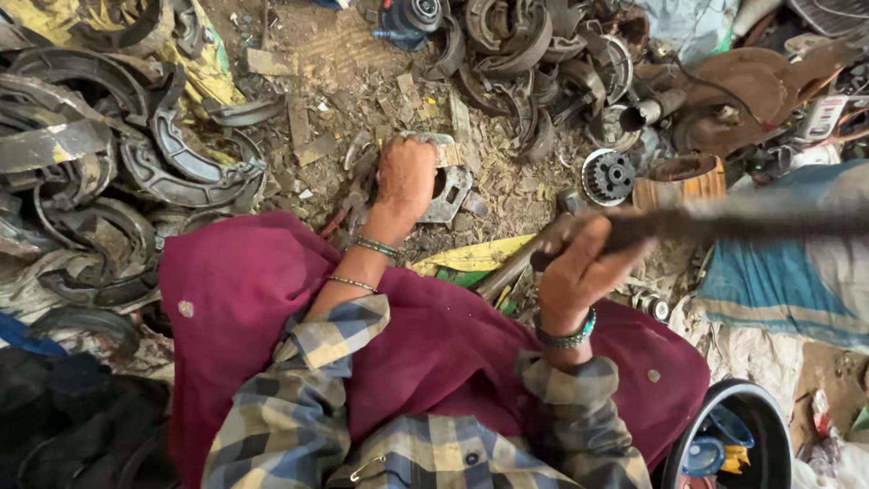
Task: The person sits on the ground and uses a hammer and metal rod to repeatedly strike a metal part placed on a block. The person adjusts the part and continues striking it throughout the clip.
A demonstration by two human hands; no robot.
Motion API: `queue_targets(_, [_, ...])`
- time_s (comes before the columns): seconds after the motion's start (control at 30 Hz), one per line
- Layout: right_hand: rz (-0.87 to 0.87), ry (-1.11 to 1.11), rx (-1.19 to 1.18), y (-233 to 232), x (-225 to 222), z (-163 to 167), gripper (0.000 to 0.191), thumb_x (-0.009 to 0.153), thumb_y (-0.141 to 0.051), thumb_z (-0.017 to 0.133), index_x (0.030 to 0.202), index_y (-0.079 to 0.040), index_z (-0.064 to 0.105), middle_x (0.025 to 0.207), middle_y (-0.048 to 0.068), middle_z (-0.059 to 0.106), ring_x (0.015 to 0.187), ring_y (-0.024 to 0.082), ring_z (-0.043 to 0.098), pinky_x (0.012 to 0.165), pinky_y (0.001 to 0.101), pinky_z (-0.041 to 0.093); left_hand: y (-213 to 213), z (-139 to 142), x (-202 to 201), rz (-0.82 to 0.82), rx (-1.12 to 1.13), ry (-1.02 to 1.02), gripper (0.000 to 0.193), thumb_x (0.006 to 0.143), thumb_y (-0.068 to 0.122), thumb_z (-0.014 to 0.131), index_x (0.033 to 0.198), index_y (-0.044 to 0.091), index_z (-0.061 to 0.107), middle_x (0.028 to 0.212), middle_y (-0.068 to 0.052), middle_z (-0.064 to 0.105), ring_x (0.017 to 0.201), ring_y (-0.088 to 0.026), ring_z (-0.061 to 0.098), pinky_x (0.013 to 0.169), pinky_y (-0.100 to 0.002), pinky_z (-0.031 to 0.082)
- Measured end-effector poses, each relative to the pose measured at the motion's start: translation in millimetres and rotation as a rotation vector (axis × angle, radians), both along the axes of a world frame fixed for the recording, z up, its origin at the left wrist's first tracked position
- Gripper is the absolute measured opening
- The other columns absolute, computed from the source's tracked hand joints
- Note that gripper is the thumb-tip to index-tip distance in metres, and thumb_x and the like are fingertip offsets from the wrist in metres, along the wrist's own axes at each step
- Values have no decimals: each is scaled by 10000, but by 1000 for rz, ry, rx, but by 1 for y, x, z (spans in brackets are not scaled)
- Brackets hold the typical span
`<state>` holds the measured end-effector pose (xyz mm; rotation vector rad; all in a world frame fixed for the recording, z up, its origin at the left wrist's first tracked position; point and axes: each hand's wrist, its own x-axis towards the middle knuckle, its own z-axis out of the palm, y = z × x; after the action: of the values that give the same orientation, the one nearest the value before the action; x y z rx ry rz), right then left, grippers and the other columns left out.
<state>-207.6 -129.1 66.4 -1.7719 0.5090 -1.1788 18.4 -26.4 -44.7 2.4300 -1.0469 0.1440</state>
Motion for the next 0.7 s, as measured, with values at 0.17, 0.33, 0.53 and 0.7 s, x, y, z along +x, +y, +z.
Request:
queue_targets(0.17, [41, 969, -418, 24, 16, -82, 341, 1070, -296, 574, 1191, 12, 493, 683, 153, 611, 563, 335, 601, 496, 446, 513, -4, 4, 3, -12, 21, 121, 182, 849, 71, 616, 803, 20, 784, 860, -232, 730, 832, -370, 735, 728, -458, 586])
queue_targets(0.33, [14, 990, -325, 26, 12, -66, 395, 1011, -227, 638, 1262, 12, 449, 762, 230, 625, 603, 427, 621, 526, 523, 514, 1, 5, 5, -15, -20, 181, 173, 801, 72, 618, 778, 20, 781, 856, -246, 728, 828, -384, 732, 704, -472, 583])
queue_targets(0.53, [-70, 109, -98, 10, 0, -16, 221, 1082, -159, 569, 1207, 2, 484, 849, 144, 646, 612, 311, 605, 508, 445, 505, 7, 1, 7, 7, 21, 35, 140, 807, 75, 662, 749, 25, 779, 826, -222, 734, 808, -364, 733, 734, -451, 583])
queue_targets(0.7, [117, 1047, -344, 17, 13, -93, 235, 1072, -187, 470, 1173, 25, 486, 696, 172, 625, 555, 353, 629, 465, 492, 478, 8, 8, 10, -12, -2, 123, 142, 818, 84, 661, 771, 32, 784, 797, -233, 726, 787, -379, 727, 711, -453, 582])
